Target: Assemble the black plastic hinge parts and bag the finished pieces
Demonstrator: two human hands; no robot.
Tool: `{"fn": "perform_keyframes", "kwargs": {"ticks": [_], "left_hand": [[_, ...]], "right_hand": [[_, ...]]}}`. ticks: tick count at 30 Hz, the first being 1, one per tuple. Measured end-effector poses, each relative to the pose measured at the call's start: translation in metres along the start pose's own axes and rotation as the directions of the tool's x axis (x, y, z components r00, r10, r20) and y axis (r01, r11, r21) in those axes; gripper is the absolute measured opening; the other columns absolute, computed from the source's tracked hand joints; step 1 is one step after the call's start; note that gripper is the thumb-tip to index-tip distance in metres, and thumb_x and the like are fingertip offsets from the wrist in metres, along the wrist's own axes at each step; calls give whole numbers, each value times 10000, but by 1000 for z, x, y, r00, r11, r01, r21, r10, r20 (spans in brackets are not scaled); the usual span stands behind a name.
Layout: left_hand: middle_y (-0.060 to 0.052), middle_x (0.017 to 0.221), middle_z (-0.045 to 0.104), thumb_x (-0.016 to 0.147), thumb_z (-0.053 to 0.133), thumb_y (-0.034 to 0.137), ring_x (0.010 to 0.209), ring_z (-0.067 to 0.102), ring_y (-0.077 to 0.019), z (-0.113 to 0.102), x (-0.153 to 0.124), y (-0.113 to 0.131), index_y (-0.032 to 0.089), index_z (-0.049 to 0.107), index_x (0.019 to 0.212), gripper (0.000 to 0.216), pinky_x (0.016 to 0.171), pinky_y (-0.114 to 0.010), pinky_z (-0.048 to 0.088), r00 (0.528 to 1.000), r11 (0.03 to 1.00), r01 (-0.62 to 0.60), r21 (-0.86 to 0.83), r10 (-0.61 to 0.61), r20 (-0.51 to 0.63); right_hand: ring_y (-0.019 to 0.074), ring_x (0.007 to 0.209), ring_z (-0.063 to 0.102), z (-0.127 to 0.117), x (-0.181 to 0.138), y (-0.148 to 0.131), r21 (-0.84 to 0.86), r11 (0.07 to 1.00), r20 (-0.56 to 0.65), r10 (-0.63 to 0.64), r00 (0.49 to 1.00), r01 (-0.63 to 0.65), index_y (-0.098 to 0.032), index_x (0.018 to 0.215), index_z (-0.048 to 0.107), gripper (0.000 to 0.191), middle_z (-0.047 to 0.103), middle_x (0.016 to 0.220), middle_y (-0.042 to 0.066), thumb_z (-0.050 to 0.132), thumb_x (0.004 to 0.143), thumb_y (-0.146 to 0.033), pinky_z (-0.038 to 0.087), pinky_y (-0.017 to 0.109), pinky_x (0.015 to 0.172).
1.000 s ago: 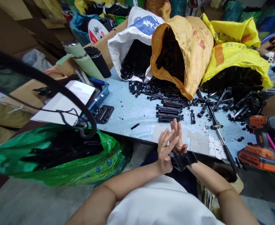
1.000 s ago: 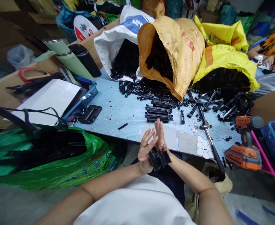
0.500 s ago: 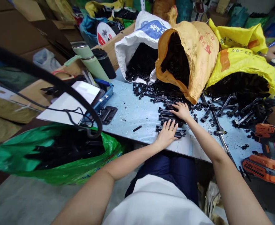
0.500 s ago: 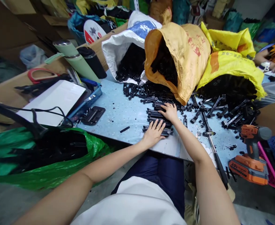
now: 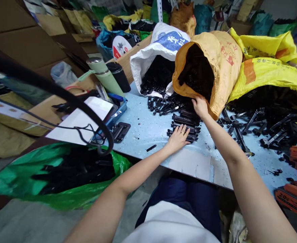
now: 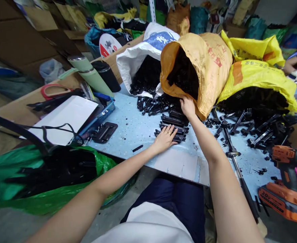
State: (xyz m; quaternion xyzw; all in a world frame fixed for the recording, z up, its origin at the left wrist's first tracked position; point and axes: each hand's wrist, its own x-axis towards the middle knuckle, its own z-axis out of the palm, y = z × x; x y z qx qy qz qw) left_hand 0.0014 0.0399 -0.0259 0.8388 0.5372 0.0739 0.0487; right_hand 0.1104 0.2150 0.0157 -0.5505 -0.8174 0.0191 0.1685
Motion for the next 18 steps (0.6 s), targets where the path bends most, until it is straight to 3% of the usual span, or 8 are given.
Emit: {"fn": "perform_keyframes", "kwargs": {"ticks": [4,6,8,12,15,18], "left_hand": [[-165,1349,425,861,425,478,1299,306,-294,1,1,-3,122,380,1310,574,1044,-543,216,979,994,-27,-102,5,-205],[-157,1273,504,882,402,420,1232,401,-272,-2,6,-18,126,432,1264,483,1019,-502,287,944,984,57,-167,-107,-311],[-149,1151,580,882,404,331,1106,507,-258,-8,13,-41,124,510,1176,375,946,-442,383,902,955,200,-219,-267,-338],[-149,1026,608,818,408,117,980,552,-255,-22,35,-85,108,584,1050,292,844,-374,441,875,887,432,-163,-456,-160],[-149,1083,582,779,391,25,1050,511,-260,-27,52,-101,119,574,1065,352,863,-377,423,893,890,449,-83,-450,3],[-148,1104,566,781,455,53,1100,476,-281,-29,62,-106,128,582,1006,270,888,-397,404,887,883,461,-87,-456,72]], "right_hand": [[249,1078,473,-8,50,16,-76,989,74,135,988,-130,-84,1207,513,393,522,1194,153,296,881,-120,372,362,897],[272,1020,507,-7,67,20,-81,985,102,160,982,-152,-56,1110,573,333,564,1102,179,365,860,-128,387,378,863],[299,1004,510,-2,79,21,-78,984,95,165,982,-158,-35,1056,588,291,575,1056,203,455,837,-173,385,396,852],[307,994,513,4,91,15,-66,977,91,206,974,-201,-13,1075,552,307,563,1058,224,484,833,-189,380,404,849],[313,999,504,-1,81,8,-70,981,77,184,980,-179,-6,1042,553,296,561,1042,227,469,835,-201,371,424,867],[321,1000,497,-15,39,6,-99,988,-56,115,992,-120,-55,972,578,275,578,988,201,460,830,-259,389,441,846]]}}
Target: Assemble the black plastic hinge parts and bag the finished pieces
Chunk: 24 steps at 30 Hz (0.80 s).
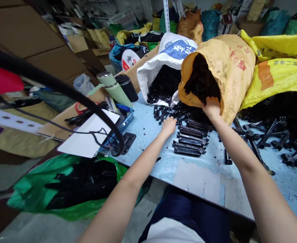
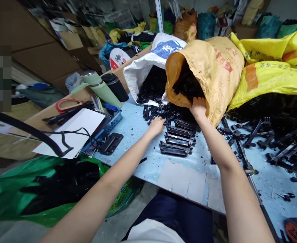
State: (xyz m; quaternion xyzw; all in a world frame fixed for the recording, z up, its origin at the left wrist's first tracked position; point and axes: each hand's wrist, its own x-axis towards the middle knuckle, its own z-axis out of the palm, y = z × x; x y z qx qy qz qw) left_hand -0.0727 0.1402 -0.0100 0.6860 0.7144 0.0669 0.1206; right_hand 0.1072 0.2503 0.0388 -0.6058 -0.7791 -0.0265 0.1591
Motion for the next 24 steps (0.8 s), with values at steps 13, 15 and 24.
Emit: {"fn": "perform_keyframes", "kwargs": {"ticks": [13,15,24], "left_hand": [[-70,987,621,822,494,220,927,592,-202,22,-125,41,167,539,1042,230,820,-338,483,952,738,-305,-603,208,-227],[-73,991,627,871,413,248,935,595,-193,30,-145,55,167,561,1046,243,828,-334,484,957,694,-290,-659,190,-220],[-55,909,555,881,420,331,441,483,-50,42,-194,94,136,536,1194,386,482,-231,476,965,452,-250,-856,190,-181]], "right_hand": [[227,824,625,-70,-318,94,410,874,143,-345,928,262,-239,992,618,258,662,914,81,525,820,-408,512,392,719],[273,969,579,-59,-323,80,323,921,197,-290,937,217,-234,1104,592,411,628,1048,111,527,794,-496,470,466,823],[149,566,562,-32,-299,17,866,395,326,21,945,-307,-240,1308,428,572,598,760,25,328,858,-578,502,307,512]]}}
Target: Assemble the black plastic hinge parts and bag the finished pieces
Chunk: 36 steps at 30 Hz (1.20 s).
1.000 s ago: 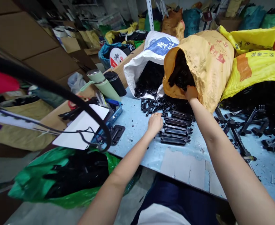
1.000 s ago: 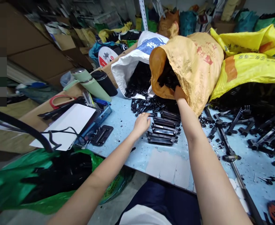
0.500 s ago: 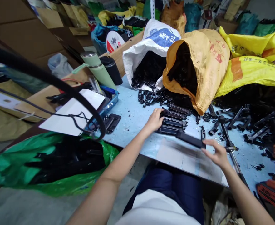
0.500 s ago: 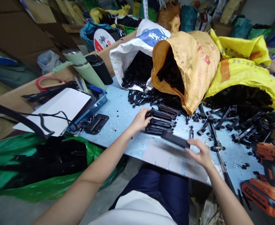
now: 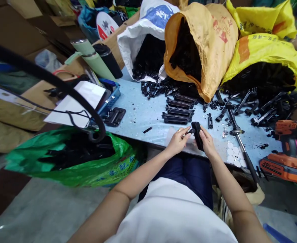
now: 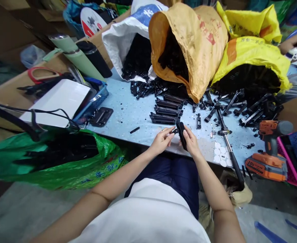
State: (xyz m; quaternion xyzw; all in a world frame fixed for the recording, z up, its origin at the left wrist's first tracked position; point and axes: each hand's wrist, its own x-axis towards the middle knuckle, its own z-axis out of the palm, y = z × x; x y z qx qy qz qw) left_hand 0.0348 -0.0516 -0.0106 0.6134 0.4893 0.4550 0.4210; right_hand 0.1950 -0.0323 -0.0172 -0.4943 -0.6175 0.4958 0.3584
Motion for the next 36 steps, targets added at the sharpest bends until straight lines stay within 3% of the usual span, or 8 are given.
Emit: {"fn": "perform_keyframes", "kwargs": {"ticks": [2,5,11,17,25,29,34,36], "left_hand": [[-50,867,560,872,454,329,583,545,-93,2,-4,4,143,560,1173,369,595,-252,500,994,998,-54,35,57,-90],[-41,798,560,862,486,318,761,553,-141,-1,-5,7,161,609,1113,321,747,-295,487,980,984,-136,111,150,-131],[-26,783,538,870,475,329,729,521,-126,0,-8,13,167,581,1156,345,708,-270,472,965,967,-237,99,246,-92],[-37,798,557,873,465,304,758,531,-145,0,-6,23,156,591,1140,330,747,-292,469,977,969,-182,168,197,-78],[-24,810,537,870,456,282,736,538,-126,-5,-8,32,194,578,1158,325,698,-239,474,979,938,-191,290,203,-11],[-25,813,527,892,422,320,744,538,-121,7,-8,33,200,585,1146,325,697,-233,467,960,932,-216,292,257,-108],[-48,851,532,920,364,330,800,533,-130,26,-8,36,178,566,1168,354,750,-260,459,884,936,-277,215,336,-324],[-47,857,535,924,357,333,810,532,-131,28,-6,36,188,566,1168,353,758,-268,458,872,936,-294,194,346,-348]], "right_hand": [[119,518,528,-1,-4,-4,105,994,42,16,999,-20,-238,1309,432,602,574,725,6,388,826,-596,479,269,460],[87,532,504,-8,-10,-10,86,995,72,-54,996,48,-255,1233,520,567,570,828,15,528,761,-568,472,244,467],[82,519,502,-16,-11,-26,150,986,79,-84,993,71,-264,1241,492,554,519,747,-13,548,765,-541,462,219,443],[75,490,477,-10,-12,-29,136,989,134,-72,988,54,-231,1325,397,628,491,671,-28,498,796,-555,457,210,431],[69,518,495,-31,-16,-22,-131,960,181,-222,958,247,-270,1332,409,565,570,1094,76,475,828,-516,504,242,477],[98,575,547,-31,-18,-19,-232,916,152,-298,942,327,-264,1341,400,546,541,1189,92,450,850,-496,518,256,518],[136,642,590,-10,-25,-17,-259,904,-9,-355,935,340,-223,1374,346,566,553,1181,116,405,874,-484,535,295,591],[168,743,612,-2,-28,-18,-280,896,-54,-372,927,344,-221,1379,335,563,543,1204,117,409,878,-467,539,317,649]]}}
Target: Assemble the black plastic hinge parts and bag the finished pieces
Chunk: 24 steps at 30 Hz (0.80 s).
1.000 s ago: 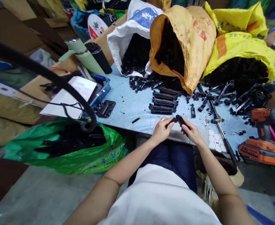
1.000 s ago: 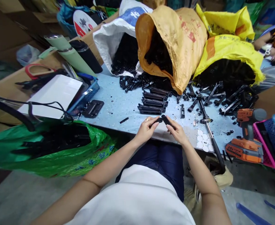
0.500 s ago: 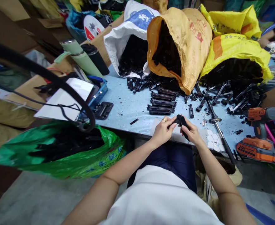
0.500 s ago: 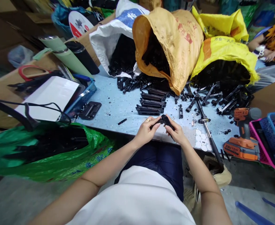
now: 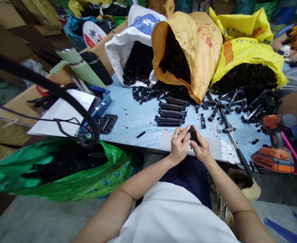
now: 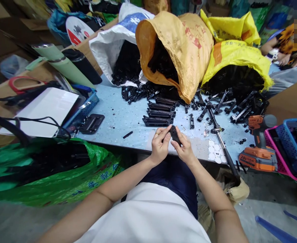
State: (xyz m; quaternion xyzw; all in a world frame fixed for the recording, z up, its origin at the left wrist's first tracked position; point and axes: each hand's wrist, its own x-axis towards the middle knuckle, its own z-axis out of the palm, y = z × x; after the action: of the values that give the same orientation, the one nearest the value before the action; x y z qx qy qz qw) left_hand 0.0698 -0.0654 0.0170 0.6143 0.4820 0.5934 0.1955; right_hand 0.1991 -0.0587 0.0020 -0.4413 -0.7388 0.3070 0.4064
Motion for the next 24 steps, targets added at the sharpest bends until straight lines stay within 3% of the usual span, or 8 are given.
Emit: {"fn": "perform_keyframes", "kwargs": {"ticks": [5,8,11,13,16,18,19,24], "left_hand": [[-41,853,542,917,364,351,805,543,-132,1,5,-13,194,581,1136,346,742,-265,468,995,1000,8,-17,-7,95],[-63,926,551,926,313,308,832,561,-148,0,-4,-30,192,537,1175,354,752,-296,480,982,992,112,56,-119,144],[-126,1070,531,891,338,213,961,553,-210,-6,-18,-47,163,458,1250,382,808,-379,473,944,933,193,304,-260,201],[-155,1201,480,832,409,146,1123,468,-271,-12,-20,-53,169,441,1268,438,915,-472,400,901,880,58,472,-250,355],[-111,1225,501,799,416,67,1209,392,-278,-17,-7,-52,227,492,1221,457,1007,-564,241,680,821,-313,478,-158,716],[-92,1088,583,829,377,57,1117,477,-239,-17,5,-46,226,510,1196,426,1002,-542,250,510,778,-474,413,-140,849],[-92,1015,605,845,358,60,1052,515,-223,-16,11,-42,211,506,1200,413,978,-508,292,469,752,-515,411,-153,870],[-133,906,602,873,380,116,939,545,-232,-13,16,-36,106,520,1146,307,779,-354,421,549,631,-474,614,-333,766]], "right_hand": [[202,915,598,15,-4,0,-38,999,-54,22,998,-24,-218,1411,253,568,526,1233,105,366,900,-438,523,342,747],[201,941,587,15,1,9,-136,989,61,61,996,-52,-236,1406,262,543,533,1223,88,334,907,-437,510,337,757],[213,958,563,-10,24,24,-389,917,187,167,968,-84,-256,1318,421,459,579,1131,71,341,903,-435,492,338,755],[233,994,525,-41,47,36,-580,785,40,293,955,-217,-215,1273,467,429,568,1124,102,331,910,-397,472,355,763],[301,1067,443,-89,83,55,-685,537,-305,402,863,-492,-81,1318,369,457,510,1157,218,340,907,-280,404,454,821],[322,1024,456,-110,100,62,-678,458,-330,509,795,-575,-37,1269,398,432,529,1080,258,383,880,-223,371,492,818],[321,987,474,-117,105,64,-675,443,-307,558,771,-590,-42,1220,442,394,543,1036,258,396,866,-210,365,494,807],[293,901,536,-118,92,47,-681,458,-319,517,794,-572,-140,1091,517,303,560,1027,196,411,848,-287,382,432,767]]}}
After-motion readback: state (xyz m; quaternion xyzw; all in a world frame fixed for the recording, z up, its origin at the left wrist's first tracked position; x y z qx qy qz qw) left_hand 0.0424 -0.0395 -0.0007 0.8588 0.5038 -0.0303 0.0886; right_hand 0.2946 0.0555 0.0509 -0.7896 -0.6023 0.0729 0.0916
